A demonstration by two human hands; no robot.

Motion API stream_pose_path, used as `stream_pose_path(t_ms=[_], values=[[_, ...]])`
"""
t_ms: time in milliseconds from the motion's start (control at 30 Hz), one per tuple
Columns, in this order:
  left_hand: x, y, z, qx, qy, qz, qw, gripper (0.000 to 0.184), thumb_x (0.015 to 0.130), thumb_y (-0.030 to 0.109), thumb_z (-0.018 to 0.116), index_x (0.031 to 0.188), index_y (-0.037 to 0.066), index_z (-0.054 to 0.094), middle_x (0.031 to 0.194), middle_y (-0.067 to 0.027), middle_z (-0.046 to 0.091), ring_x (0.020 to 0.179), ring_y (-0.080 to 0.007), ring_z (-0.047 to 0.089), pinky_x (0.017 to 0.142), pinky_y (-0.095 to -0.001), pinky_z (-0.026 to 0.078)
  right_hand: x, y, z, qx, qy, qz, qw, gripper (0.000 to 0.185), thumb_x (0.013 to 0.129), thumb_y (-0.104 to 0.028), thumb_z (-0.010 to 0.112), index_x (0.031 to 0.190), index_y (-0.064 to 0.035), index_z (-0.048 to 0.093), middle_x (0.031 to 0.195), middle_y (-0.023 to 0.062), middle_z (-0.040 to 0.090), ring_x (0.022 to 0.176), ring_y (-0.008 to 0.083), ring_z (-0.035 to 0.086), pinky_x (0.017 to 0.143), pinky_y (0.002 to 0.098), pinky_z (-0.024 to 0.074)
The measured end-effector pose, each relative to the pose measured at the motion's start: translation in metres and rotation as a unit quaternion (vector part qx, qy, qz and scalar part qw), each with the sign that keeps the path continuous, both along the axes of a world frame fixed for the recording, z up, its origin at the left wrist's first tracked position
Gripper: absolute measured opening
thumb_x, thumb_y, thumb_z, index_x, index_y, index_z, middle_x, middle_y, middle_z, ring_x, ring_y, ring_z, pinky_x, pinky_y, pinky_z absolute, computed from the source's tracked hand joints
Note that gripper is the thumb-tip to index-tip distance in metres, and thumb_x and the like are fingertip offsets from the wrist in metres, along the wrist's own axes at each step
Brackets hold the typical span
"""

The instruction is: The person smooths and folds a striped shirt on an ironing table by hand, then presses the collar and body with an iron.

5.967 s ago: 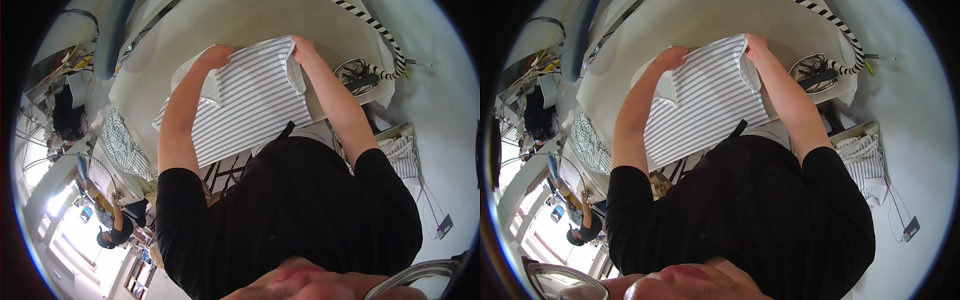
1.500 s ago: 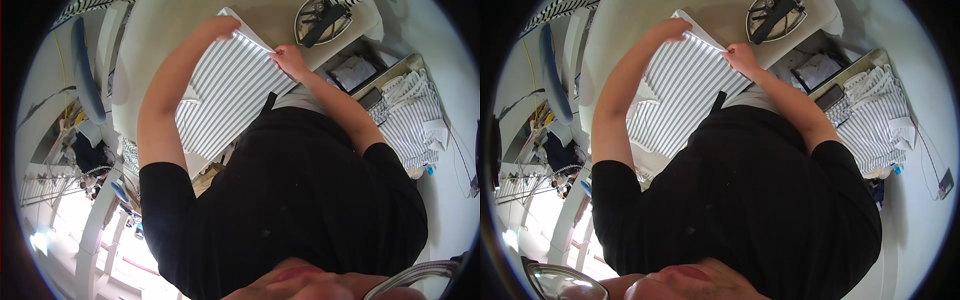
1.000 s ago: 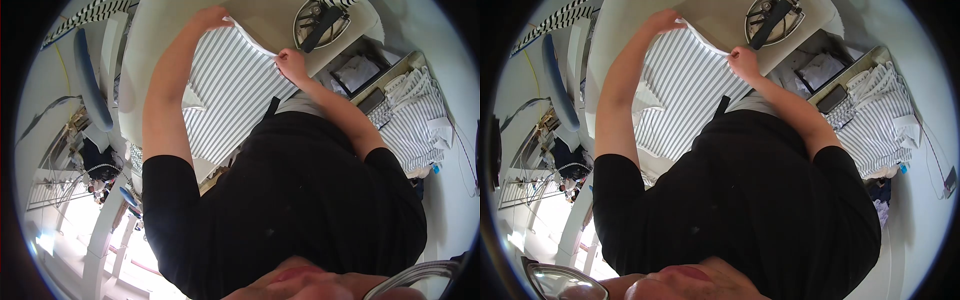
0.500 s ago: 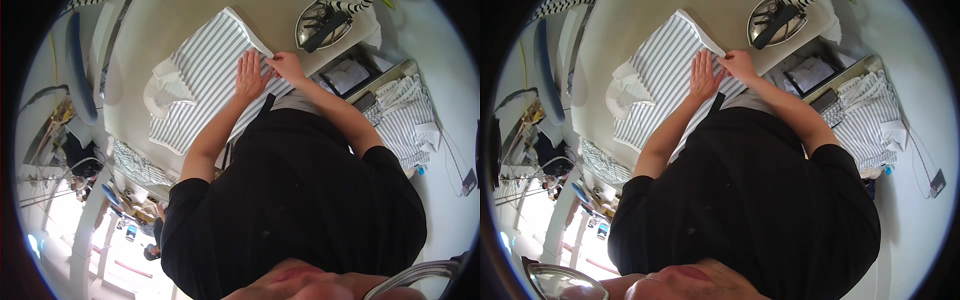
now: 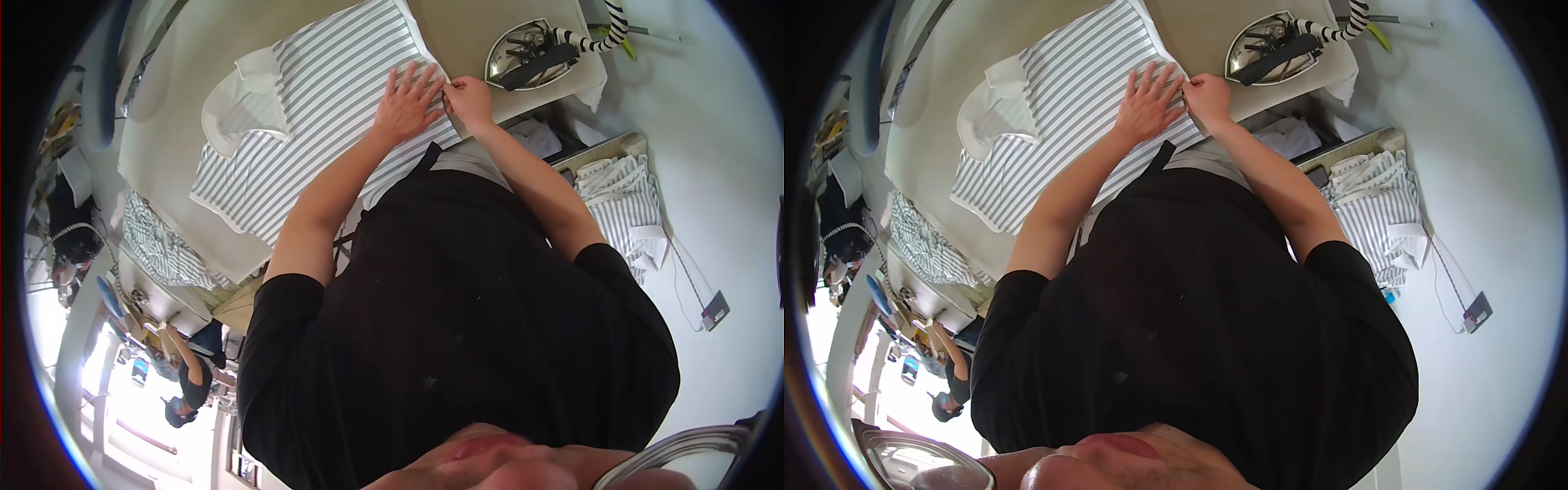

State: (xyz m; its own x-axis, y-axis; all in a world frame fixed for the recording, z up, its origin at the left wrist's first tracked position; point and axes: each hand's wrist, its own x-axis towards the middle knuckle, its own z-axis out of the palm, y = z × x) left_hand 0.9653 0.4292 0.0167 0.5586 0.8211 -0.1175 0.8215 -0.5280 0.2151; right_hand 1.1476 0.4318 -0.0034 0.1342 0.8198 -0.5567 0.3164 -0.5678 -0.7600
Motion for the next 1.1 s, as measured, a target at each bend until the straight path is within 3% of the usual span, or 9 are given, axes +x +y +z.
stream_pose_path(t_ms=[67,167,233,333,400,567,800,933,1100], values=[[-0.001,-0.002,-0.004,-0.007,-0.032,-0.036,0.999,0.069,0.101,0.06,0.048,0.158,0.022,0.041,0.167,-0.006,0.032,0.155,-0.0329,0.027,0.125,-0.0564,0.019,0.004,-0.005,0.012,0.0,-0.03,0.004,1.0,0.022,0.091,-0.018,0.07,0.099,0.0028,0.072,0.07,0.008,0.072,0.057,0.0175,0.069,0.055,0.0336,0.0542],[-0.001,-0.001,-0.011,-0.008,-0.049,-0.048,0.998,0.069,0.102,0.061,0.046,0.159,0.022,0.04,0.168,-0.0034,0.031,0.155,-0.0301,0.027,0.125,-0.0557,0.019,0.017,-0.003,0.087,0.129,-0.08,0.179,0.972,0.025,0.09,-0.02,0.073,0.109,-0.0028,0.071,0.086,0.0069,0.075,0.074,0.0207,0.073,0.067,0.0356,0.0564],[-0.003,-0.001,-0.011,-0.002,-0.043,-0.069,0.997,0.069,0.102,0.062,0.044,0.159,0.024,0.038,0.168,-0.0004,0.031,0.156,-0.0275,0.026,0.126,-0.0546,0.017,0.059,0.009,0.11,0.371,-0.255,0.38,0.808,0.039,0.086,-0.023,0.078,0.121,-0.0096,0.068,0.104,0.0045,0.073,0.099,0.0227,0.069,0.084,0.0374,0.0544],[-0.005,0.002,-0.014,-0.001,-0.061,-0.065,0.996,0.069,0.103,0.06,0.044,0.16,0.022,0.037,0.168,-0.0005,0.031,0.155,-0.0279,0.027,0.126,-0.0537,0.018,0.108,0.048,0.148,0.4,-0.305,0.471,0.724,0.055,0.081,-0.027,0.082,0.132,-0.0163,0.063,0.113,0.0033,0.068,0.11,0.0241,0.063,0.096,0.0409,0.049],[-0.009,0.002,-0.018,-0.001,-0.07,-0.069,0.995,0.069,0.103,0.06,0.044,0.16,0.022,0.037,0.168,-0.0006,0.032,0.155,-0.0282,0.027,0.126,-0.0532,0.019,0.131,0.065,0.157,0.328,-0.392,0.59,0.625,0.07,0.078,-0.028,0.083,0.142,-0.0192,0.055,0.114,0.0025,0.067,0.114,0.0233,0.06,0.1,0.043,0.0462],[-0.007,0.012,-0.021,0.026,-0.037,-0.033,0.998,0.064,0.105,0.057,0.043,0.161,0.028,0.034,0.168,0.0004,0.029,0.155,-0.028,0.026,0.127,-0.0525,0.018,0.146,0.094,0.124,0.275,-0.491,0.576,0.593,0.074,0.077,-0.024,0.083,0.144,-0.0188,0.052,0.108,0.0036,0.069,0.11,0.0245,0.062,0.099,0.0431,0.0461],[-0.003,0.029,-0.015,0.036,0.014,-0.006,0.999,0.06,0.106,0.058,0.041,0.161,0.035,0.031,0.169,0.0008,0.026,0.157,-0.0291,0.021,0.127,-0.053,0.018,0.129,0.092,0.112,0.122,-0.496,0.581,0.634,0.056,0.08,-0.016,0.075,0.133,-0.0141,0.055,0.089,0.011,0.073,0.09,0.0328,0.072,0.083,0.0451,0.0553],[-0.005,0.034,-0.014,0.02,-0.008,0.001,1.0,0.063,0.105,0.059,0.042,0.161,0.035,0.031,0.17,-0.0007,0.024,0.157,-0.0307,0.02,0.127,-0.0544,0.019,0.121,0.084,0.106,0.064,-0.449,0.563,0.691,0.068,0.079,-0.018,0.077,0.142,-0.0155,0.05,0.09,0.0129,0.073,0.086,0.0349,0.072,0.071,0.0482,0.0575],[-0.009,0.039,-0.018,0.032,-0.052,-0.009,0.998,0.064,0.104,0.06,0.045,0.161,0.034,0.032,0.17,-0.0028,0.024,0.156,-0.0326,0.022,0.126,-0.0559,0.02,0.104,0.08,0.119,0.022,-0.446,0.531,0.72,0.057,0.081,-0.022,0.072,0.134,-0.0129,0.054,0.091,0.0158,0.074,0.089,0.0357,0.073,0.073,0.0509,0.0577]])
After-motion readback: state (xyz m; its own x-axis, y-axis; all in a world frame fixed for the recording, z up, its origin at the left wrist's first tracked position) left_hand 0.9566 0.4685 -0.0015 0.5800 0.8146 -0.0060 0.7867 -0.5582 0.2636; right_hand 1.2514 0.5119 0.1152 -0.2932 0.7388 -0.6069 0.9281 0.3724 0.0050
